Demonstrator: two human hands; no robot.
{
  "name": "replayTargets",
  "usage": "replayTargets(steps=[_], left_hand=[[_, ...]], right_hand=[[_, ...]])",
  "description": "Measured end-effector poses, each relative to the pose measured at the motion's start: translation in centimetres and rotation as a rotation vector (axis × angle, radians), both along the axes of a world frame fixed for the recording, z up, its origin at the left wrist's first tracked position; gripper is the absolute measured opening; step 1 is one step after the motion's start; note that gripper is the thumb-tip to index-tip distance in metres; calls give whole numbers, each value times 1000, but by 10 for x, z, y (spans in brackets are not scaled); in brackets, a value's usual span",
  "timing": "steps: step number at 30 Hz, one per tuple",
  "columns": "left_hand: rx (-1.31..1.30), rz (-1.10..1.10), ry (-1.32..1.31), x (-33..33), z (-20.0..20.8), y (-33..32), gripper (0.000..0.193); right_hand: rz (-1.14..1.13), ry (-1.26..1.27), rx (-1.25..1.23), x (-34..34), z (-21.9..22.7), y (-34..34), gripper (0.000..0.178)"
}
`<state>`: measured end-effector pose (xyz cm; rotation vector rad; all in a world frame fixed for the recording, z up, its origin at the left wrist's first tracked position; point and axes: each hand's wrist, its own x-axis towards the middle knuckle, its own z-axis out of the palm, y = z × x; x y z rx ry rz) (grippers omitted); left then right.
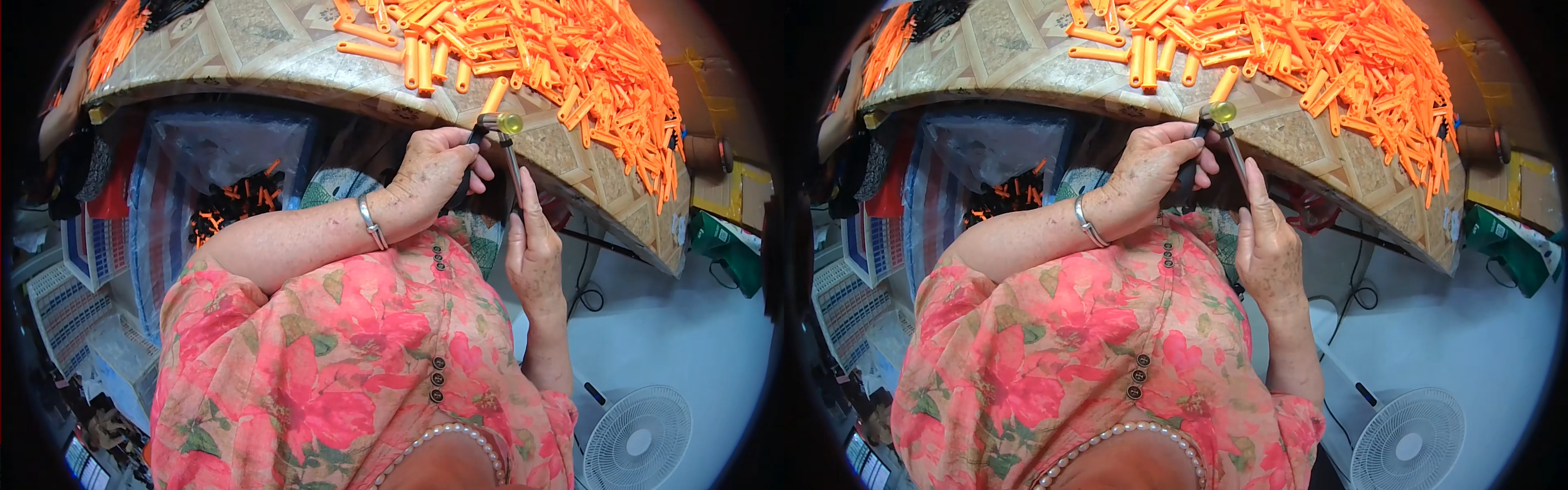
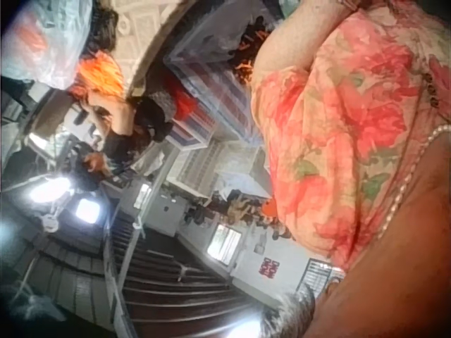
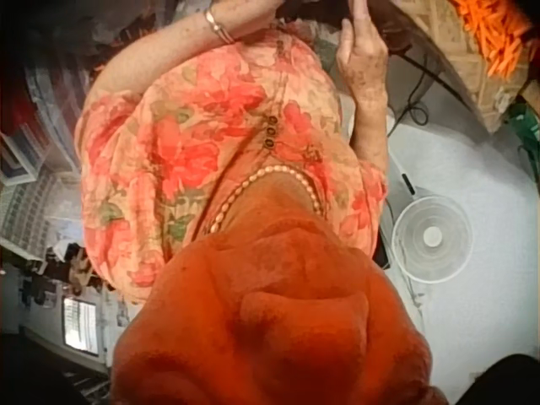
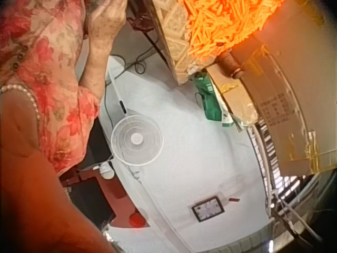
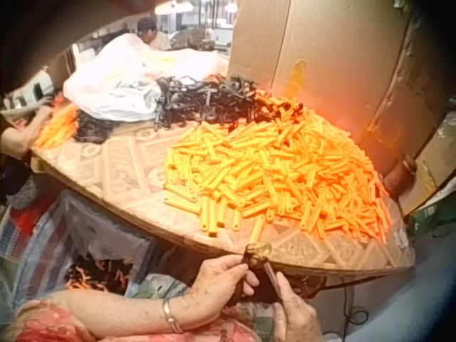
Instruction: The person inserts small orange plastic tubes into black plastic holders and secures them by tapping with a hammer. The person repeats this process for multiple units, picking up new components from a pile on the table and placing the finished assemblies back onto the table.
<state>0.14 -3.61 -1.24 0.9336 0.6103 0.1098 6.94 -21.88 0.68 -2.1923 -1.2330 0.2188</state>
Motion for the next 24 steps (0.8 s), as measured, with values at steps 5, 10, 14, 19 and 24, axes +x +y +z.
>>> replayTargets(steps=[5,10,14,19,24], left_hand=[[-103,-77,-52,-4,0,11,21],[-353,-157,-229,-19,7,22,30],[-360,-310,-353,-31,8,44,39],[88,-443,-306,-92,-8,111,34],[468,-512,165,-215,-25,202,19]], right_hand=[[-293,241,182,16,2,-12,55],[-627,235,441,88,0,-48,53],[-693,-106,299,165,-20,-86,58],[-622,-342,115,199,-46,-89,53],[-568,-440,133,184,-47,-69,48]])
